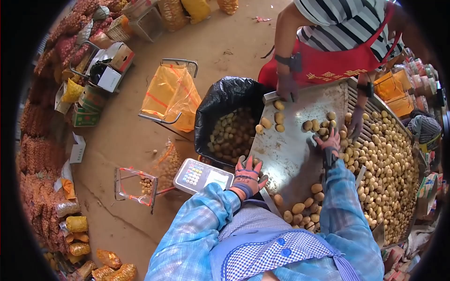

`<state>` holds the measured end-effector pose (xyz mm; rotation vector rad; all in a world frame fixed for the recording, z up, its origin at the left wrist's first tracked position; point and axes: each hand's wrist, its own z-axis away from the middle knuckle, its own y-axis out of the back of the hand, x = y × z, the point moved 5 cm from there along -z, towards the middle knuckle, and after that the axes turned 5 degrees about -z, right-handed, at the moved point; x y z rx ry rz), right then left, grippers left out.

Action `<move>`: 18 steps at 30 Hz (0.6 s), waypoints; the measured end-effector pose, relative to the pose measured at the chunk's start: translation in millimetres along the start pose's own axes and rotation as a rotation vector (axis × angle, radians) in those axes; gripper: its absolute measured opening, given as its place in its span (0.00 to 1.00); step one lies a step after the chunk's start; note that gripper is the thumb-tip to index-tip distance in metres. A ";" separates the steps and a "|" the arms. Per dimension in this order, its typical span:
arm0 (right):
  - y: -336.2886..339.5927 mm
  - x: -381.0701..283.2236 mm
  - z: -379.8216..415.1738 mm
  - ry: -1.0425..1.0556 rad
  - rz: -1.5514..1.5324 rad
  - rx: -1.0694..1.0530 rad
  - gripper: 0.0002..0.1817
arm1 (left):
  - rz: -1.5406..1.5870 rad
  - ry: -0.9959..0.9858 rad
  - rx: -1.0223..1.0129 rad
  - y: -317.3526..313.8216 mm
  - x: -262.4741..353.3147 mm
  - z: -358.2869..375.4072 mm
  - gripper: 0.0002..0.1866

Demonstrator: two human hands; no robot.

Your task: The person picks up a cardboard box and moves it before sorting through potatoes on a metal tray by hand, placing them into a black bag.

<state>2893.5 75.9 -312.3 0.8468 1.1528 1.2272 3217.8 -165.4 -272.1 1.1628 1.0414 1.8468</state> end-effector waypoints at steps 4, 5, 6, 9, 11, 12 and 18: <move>0.3 -66.3 6.2 0.174 -0.001 -0.014 0.59 | 0.011 0.009 0.008 2.4 1.9 0.7 0.37; -6.4 -82.8 13.8 0.234 -0.017 -0.007 0.59 | 0.010 -0.004 0.020 2.1 1.5 0.7 0.37; -13.3 -99.1 21.7 0.294 -0.033 -0.001 0.59 | 0.012 -0.016 0.035 2.2 1.0 0.7 0.36; -26.6 -151.3 53.6 0.406 -0.062 -0.060 0.61 | 0.020 -0.027 0.048 5.3 1.4 1.8 0.36; -42.7 -166.4 62.1 0.514 -0.216 -0.034 0.64 | 0.017 -0.034 0.041 6.2 0.6 1.5 0.36; -53.0 -170.4 61.5 0.582 -0.322 -0.024 0.65 | 0.008 -0.039 0.030 6.3 0.4 0.7 0.36; -49.1 -152.4 6.6 0.518 -0.196 0.091 0.66 | -0.010 -0.034 -0.044 0.2 -3.4 -0.5 0.39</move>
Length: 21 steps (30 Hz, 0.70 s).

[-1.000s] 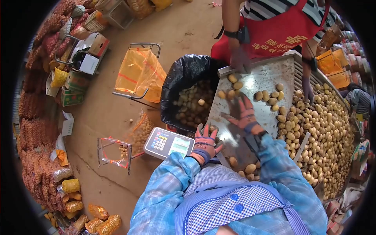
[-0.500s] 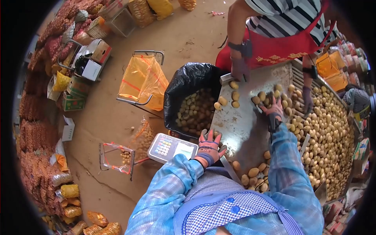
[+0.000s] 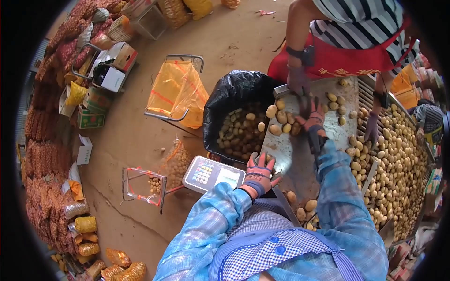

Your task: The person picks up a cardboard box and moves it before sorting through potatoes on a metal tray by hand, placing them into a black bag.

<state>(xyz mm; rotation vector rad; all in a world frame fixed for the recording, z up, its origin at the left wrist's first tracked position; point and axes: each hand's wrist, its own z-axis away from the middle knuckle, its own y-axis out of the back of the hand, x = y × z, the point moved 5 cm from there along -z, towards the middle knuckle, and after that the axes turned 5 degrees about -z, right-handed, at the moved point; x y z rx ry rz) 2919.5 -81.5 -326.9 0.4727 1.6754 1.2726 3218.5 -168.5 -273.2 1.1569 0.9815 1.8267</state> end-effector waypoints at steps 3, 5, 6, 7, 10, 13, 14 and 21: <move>-18.4 9.7 -17.2 -0.087 -0.065 0.030 0.65 | -0.026 0.013 -0.059 3.2 0.8 -1.4 0.40; -43.1 5.1 -12.9 -0.110 -0.194 0.141 0.64 | -0.029 0.022 -0.083 6.1 2.9 -0.6 0.40; -47.3 -2.1 -7.2 -0.154 -0.211 0.082 0.60 | -0.027 0.021 -0.073 4.5 2.7 -0.3 0.40; -54.6 -10.4 0.4 -0.092 -0.262 0.091 0.58 | -0.027 0.018 -0.075 4.2 2.9 0.2 0.40; -68.8 -34.3 25.5 0.106 -0.400 0.106 0.51 | -0.012 0.008 -0.046 5.9 3.3 -0.8 0.40; -78.7 -72.8 68.8 0.126 -0.364 -0.071 0.48 | -0.021 0.005 -0.034 5.3 3.9 -1.4 0.39; -67.8 -89.5 75.7 0.206 -0.441 -0.155 0.47 | -0.016 0.005 0.015 4.1 4.3 -1.6 0.38; -49.3 -46.1 46.9 0.134 -0.335 0.089 0.52 | 0.014 -0.012 0.048 2.9 3.8 -0.1 0.38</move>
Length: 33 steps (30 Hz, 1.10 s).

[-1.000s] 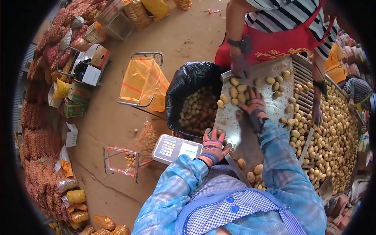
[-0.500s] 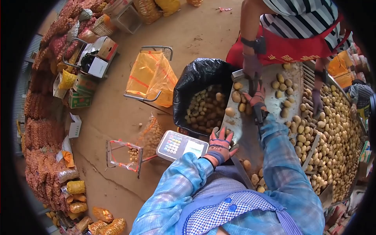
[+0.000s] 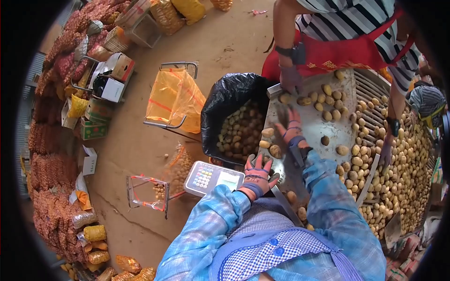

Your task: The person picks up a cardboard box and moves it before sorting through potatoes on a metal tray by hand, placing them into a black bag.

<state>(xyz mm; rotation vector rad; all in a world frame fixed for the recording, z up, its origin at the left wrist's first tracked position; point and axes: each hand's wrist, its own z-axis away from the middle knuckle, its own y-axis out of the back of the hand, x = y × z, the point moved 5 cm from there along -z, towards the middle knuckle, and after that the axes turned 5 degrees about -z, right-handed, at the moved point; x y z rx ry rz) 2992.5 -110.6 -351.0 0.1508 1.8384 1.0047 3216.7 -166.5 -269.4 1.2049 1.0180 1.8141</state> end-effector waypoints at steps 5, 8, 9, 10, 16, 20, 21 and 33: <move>41.5 4.5 -47.4 -0.281 0.389 -0.004 0.53 | -0.016 -0.006 0.007 0.1 1.0 -0.8 0.38; 28.5 5.7 -66.8 -0.307 0.375 -0.172 0.51 | -0.042 -0.011 -0.002 -0.4 1.3 -1.1 0.38; 20.3 5.3 -69.5 -0.310 0.356 -0.245 0.51 | -0.050 -0.015 -0.009 -0.9 1.1 -1.2 0.38; 12.0 6.8 -66.9 -0.316 0.337 -0.319 0.50 | -0.047 -0.007 -0.009 -1.0 0.2 -1.1 0.39; -22.2 -57.7 27.7 0.136 -0.005 -0.358 0.36 | -0.075 -0.005 -0.027 -2.1 1.8 -1.4 0.39; 39.9 -65.3 85.8 0.075 -0.191 0.040 0.36 | -0.049 0.002 -0.031 4.6 3.8 -0.3 0.38; 41.3 -60.7 98.5 0.017 -0.212 0.055 0.36 | -0.035 -0.011 -0.020 2.1 2.0 -0.6 0.37; 7.8 -104.2 112.3 -0.769 -1.730 -0.176 0.31 | -0.009 0.009 0.077 3.2 2.2 2.4 0.45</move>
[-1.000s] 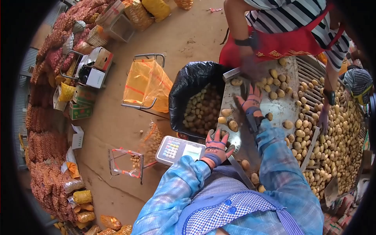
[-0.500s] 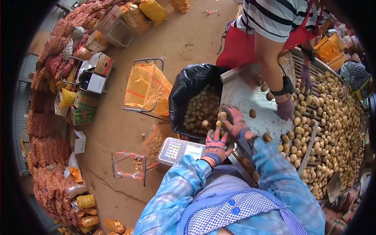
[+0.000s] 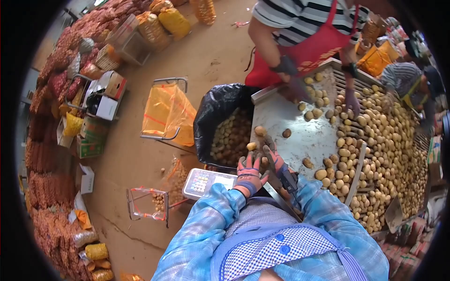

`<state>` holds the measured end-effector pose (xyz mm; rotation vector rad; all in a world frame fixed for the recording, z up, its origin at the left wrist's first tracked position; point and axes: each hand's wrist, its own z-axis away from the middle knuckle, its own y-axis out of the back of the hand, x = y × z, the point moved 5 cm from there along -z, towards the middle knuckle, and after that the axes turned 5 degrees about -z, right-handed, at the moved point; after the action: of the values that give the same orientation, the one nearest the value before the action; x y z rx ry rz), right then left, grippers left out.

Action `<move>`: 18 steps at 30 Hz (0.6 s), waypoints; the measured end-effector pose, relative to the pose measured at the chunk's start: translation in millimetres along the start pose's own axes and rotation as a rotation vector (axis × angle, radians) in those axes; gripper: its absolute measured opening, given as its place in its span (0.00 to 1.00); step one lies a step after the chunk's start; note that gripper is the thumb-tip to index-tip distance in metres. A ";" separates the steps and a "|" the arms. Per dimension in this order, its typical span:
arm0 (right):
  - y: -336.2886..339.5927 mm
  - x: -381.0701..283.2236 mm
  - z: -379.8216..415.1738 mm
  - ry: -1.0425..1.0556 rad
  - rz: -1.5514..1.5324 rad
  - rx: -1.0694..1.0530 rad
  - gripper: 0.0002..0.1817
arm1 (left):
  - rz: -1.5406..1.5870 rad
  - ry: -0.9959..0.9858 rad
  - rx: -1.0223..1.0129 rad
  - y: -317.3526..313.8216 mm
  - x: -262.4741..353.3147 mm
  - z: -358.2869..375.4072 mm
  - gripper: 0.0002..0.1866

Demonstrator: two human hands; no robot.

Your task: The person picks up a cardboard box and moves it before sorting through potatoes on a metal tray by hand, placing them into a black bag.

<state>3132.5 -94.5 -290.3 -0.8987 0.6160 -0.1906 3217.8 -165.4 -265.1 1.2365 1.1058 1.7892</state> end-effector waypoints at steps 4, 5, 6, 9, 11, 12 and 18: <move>82.7 -30.0 16.5 0.565 0.832 -0.017 0.35 | -0.131 0.136 -0.111 -1.2 5.9 -3.5 0.49; 87.7 -42.4 36.8 0.595 0.959 -0.002 0.37 | -0.153 0.194 -0.230 9.3 13.7 -6.4 0.49; 89.8 -51.4 61.1 0.616 1.085 0.022 0.38 | -0.169 0.229 -0.304 13.5 17.2 -10.1 0.48; 137.6 -56.0 129.3 0.516 1.353 0.271 0.46 | -0.230 0.255 -0.436 12.1 17.6 -13.6 0.47; 137.3 -62.0 183.3 0.424 1.510 0.380 0.47 | -0.196 0.206 -0.517 23.4 18.4 -16.0 0.48; 154.2 -57.6 204.4 0.406 1.588 0.462 0.47 | -0.202 0.190 -0.586 34.1 20.5 -16.9 0.48; 154.3 -19.4 296.7 0.116 1.790 0.760 0.46 | -0.317 -0.060 -0.729 43.8 32.8 -52.3 0.39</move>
<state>3272.5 208.6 -264.6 0.5898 1.1301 1.0828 3155.1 -167.6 -222.8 0.6271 0.4894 1.6632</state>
